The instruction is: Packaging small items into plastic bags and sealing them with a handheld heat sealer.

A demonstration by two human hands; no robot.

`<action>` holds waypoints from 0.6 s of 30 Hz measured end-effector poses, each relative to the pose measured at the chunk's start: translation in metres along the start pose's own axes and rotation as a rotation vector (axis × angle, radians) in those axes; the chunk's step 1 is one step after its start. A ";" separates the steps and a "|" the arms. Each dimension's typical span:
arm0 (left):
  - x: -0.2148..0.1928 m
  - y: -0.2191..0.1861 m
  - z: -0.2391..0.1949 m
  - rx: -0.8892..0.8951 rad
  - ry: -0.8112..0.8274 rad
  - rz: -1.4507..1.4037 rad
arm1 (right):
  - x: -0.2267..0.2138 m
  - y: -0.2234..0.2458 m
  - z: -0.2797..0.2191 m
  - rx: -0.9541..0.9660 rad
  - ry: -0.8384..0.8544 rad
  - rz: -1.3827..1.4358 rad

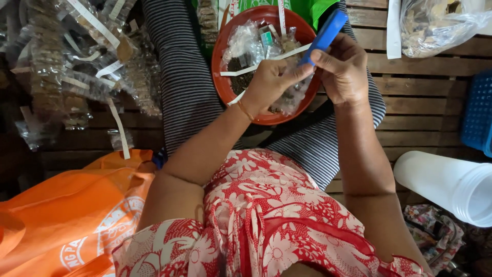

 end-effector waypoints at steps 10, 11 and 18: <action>0.006 0.018 0.013 -0.095 0.211 -0.436 | -0.040 -0.004 0.004 -0.081 -0.208 0.286; 0.001 0.017 0.015 -0.128 0.198 -0.508 | -0.055 -0.007 0.005 -0.073 -0.303 0.337; -0.023 0.025 0.056 -0.281 0.155 -0.932 | -0.094 -0.084 0.001 0.203 -0.413 -0.137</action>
Point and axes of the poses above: each hand's wrist, its own z-axis towards the middle knuckle, its own x-axis out of the palm, y = z × x, the point moved 9 cm from there along z, towards the middle knuckle, and after that the axes turned 13 degrees about z, right-handed, at the moved point
